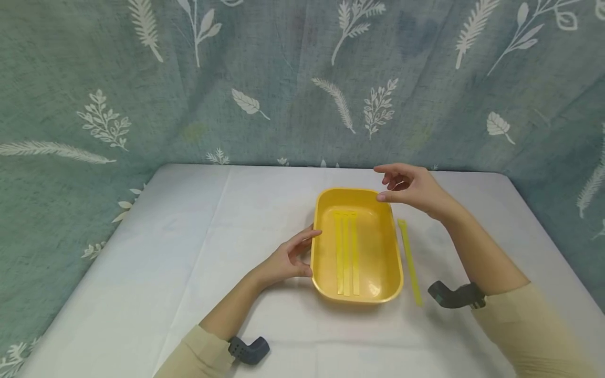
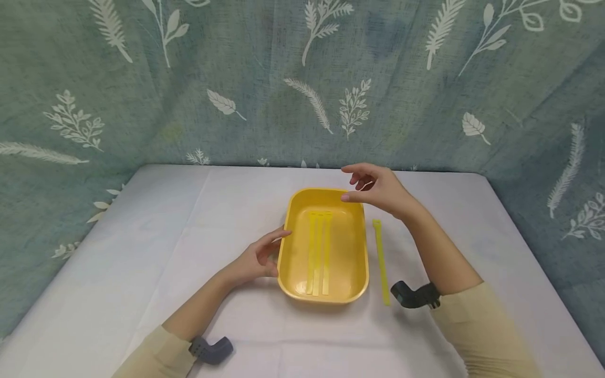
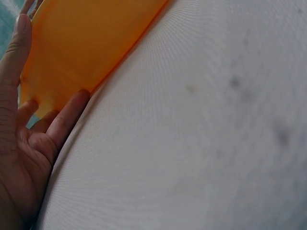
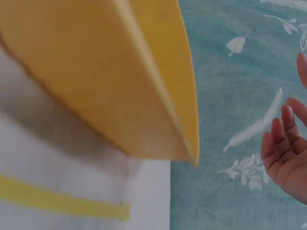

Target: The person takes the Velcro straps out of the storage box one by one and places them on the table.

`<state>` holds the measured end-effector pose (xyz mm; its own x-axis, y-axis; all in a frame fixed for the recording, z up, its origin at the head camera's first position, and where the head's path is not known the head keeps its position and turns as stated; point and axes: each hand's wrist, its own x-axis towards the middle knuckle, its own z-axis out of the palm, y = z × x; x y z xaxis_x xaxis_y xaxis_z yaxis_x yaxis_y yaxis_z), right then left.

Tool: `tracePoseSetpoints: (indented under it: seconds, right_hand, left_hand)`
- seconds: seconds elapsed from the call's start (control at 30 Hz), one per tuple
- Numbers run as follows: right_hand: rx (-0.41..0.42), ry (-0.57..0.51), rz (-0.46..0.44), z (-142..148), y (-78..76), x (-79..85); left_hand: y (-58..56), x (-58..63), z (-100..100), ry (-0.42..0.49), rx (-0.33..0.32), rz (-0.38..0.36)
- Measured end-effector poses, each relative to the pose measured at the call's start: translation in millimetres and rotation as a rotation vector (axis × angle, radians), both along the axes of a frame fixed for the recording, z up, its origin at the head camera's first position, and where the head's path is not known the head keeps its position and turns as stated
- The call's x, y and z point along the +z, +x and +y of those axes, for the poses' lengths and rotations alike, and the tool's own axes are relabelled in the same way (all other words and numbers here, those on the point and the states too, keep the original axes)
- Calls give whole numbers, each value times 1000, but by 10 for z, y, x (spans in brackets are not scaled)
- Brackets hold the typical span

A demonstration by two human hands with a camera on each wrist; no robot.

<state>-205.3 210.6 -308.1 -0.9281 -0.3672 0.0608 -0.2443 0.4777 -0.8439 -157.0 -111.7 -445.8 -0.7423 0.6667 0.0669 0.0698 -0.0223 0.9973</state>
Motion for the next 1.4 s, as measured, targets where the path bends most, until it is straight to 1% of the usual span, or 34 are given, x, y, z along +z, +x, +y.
tracePoseSetpoints:
  seconds: [0.1,0.27,0.47,0.67,0.77,0.9,1.03,1.13,1.3,1.4]
  right_hand:
    - [4,-27,-1,-83,-36,-4]
    - [-4,-68,-39,-228,-96,-44]
    - [11,-83,-69,-353,-190,-118]
    - [13,-109,-109,-430,-317,-234]
    - [-5,-151,-138,-483,-368,-297]
    - [-16,-181,-183,-559,-398,-406]
    - [-20,-222,-212,-595,-414,-513]
    - [-27,-251,-214,-600,-427,-593]
    - [-34,-195,-206,-639,-440,-720]
    - [-28,-137,-211,-661,-428,-755]
  left_hand:
    - [-2,2,2,5,-2,-1]
    - [-6,-2,5,13,-10,6]
    - [-11,-7,2,18,-18,5]
    - [-28,-4,15,13,-11,22]
    - [-26,-1,14,15,-4,21]
    - [-11,-12,6,20,-4,14]
    - [-23,-21,5,16,-5,18]
    - [-29,-20,9,11,-1,20]
    - [-17,-9,14,19,-13,3]
    - [-17,-7,15,19,-21,-1]
